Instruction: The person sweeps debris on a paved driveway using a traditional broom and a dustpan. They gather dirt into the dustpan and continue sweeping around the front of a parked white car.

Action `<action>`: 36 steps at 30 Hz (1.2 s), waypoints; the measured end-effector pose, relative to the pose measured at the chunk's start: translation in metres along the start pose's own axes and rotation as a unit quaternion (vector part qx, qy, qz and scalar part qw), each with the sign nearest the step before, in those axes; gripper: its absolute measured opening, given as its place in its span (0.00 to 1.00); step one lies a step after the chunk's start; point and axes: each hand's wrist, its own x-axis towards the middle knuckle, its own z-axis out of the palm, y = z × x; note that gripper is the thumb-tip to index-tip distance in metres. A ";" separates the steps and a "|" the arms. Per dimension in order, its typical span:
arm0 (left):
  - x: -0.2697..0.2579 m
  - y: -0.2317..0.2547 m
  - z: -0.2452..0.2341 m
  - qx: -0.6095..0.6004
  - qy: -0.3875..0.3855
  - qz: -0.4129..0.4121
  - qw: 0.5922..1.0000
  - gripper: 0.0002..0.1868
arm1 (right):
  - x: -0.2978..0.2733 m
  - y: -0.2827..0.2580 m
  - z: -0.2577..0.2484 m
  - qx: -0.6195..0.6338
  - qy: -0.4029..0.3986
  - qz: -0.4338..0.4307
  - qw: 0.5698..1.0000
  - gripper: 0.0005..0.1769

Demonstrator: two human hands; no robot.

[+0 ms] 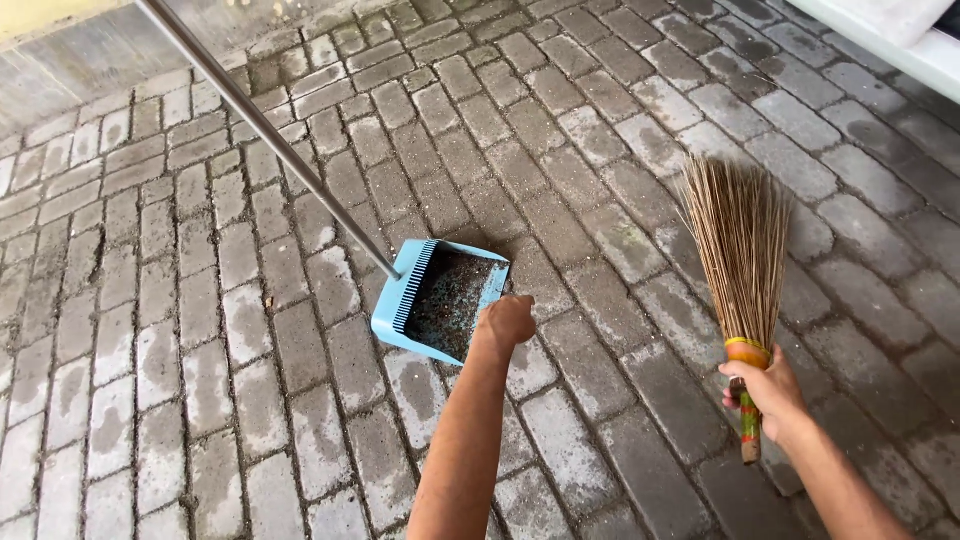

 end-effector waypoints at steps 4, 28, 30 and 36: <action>-0.008 0.014 -0.005 -0.009 0.006 0.011 1.000 0.25 | -0.006 0.016 -0.015 0.015 -0.009 0.003 1.000 0.23; -0.023 -0.136 -0.044 -0.199 0.429 -0.183 0.862 0.09 | 0.036 0.086 -0.012 0.166 -0.152 -0.015 0.974 0.09; -0.025 -0.162 -0.051 -0.253 0.510 -0.221 0.792 0.03 | 0.025 0.081 -0.012 0.160 -0.139 -0.018 0.977 0.09; -0.031 -0.199 -0.084 -0.284 0.629 -0.150 0.708 0.29 | 0.022 0.083 -0.014 0.156 -0.164 -0.014 0.974 0.12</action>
